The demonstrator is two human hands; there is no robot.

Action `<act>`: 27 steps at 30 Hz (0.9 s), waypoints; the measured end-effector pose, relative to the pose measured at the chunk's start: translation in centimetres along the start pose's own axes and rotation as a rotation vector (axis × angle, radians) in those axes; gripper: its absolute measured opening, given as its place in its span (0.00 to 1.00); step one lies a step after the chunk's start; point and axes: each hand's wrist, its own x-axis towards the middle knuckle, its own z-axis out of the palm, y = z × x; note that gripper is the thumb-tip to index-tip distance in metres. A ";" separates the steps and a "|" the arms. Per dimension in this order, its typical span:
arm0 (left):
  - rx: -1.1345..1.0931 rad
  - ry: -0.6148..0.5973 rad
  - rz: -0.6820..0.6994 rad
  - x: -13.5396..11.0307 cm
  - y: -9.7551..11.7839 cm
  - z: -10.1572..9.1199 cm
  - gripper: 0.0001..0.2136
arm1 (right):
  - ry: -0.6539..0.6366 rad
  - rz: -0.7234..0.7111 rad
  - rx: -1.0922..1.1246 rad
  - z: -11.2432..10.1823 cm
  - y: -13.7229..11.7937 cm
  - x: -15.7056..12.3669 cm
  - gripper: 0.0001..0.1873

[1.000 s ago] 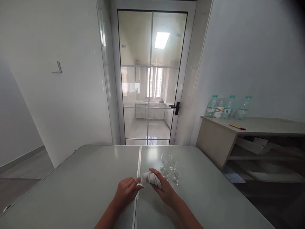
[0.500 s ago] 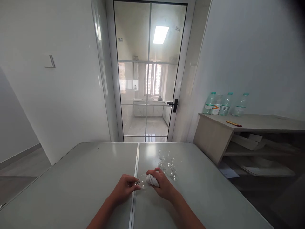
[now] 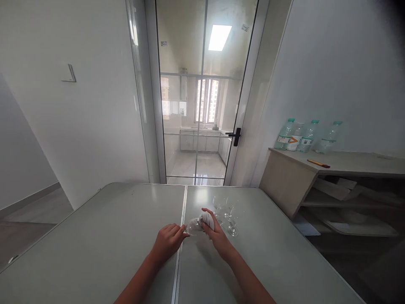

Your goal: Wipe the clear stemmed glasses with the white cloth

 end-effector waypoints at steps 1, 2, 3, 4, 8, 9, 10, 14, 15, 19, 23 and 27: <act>-0.001 -0.005 -0.011 0.0 0.2 0.1 0.06 | 0.014 -0.013 -0.006 0.1 0.1 0.1 0.33; -0.025 -0.018 -0.031 0.0 0.6 0.1 0.07 | 0.000 -0.026 -0.009 0.1 0.1 0.1 0.32; -0.075 -0.046 -0.062 0.1 0.9 0.1 0.07 | -0.035 -0.035 -0.013 0.1 0.1 0.1 0.31; -0.150 -0.086 -0.107 0.2 1.3 0.0 0.08 | -0.075 -0.040 -0.020 0.0 0.2 0.2 0.29; -0.559 -0.281 -0.411 1.2 2.7 -0.4 0.14 | -0.082 -0.096 -0.083 -0.4 0.3 0.3 0.21; -0.659 -0.308 -0.489 1.5 2.9 -0.5 0.17 | -0.051 -0.133 -0.109 -0.4 0.4 0.3 0.19; -0.752 -0.325 -0.551 1.8 3.0 -0.5 0.18 | -0.019 -0.176 -0.142 -0.4 0.5 0.4 0.17; -1.085 -0.386 -0.722 2.3 2.9 -0.7 0.20 | 0.035 -0.336 -0.349 -0.9 1.4 0.2 0.15; -1.162 -0.422 -0.761 2.3 2.7 -0.8 0.21 | 0.011 -0.385 -0.397 -1.2 1.7 0.0 0.15; -1.407 -0.632 -0.867 1.9 1.7 -1.6 0.25 | -0.184 -0.572 -0.481 -1.9 2.3 -0.5 0.18; -1.336 -0.552 -0.824 1.5 1.3 -1.3 0.24 | -0.105 -0.472 -0.397 -1.2 1.7 -0.8 0.16; -0.795 -0.238 -0.619 0.8 1.4 -0.1 0.15 | -0.036 -0.154 -0.112 0.1 0.9 -0.5 0.21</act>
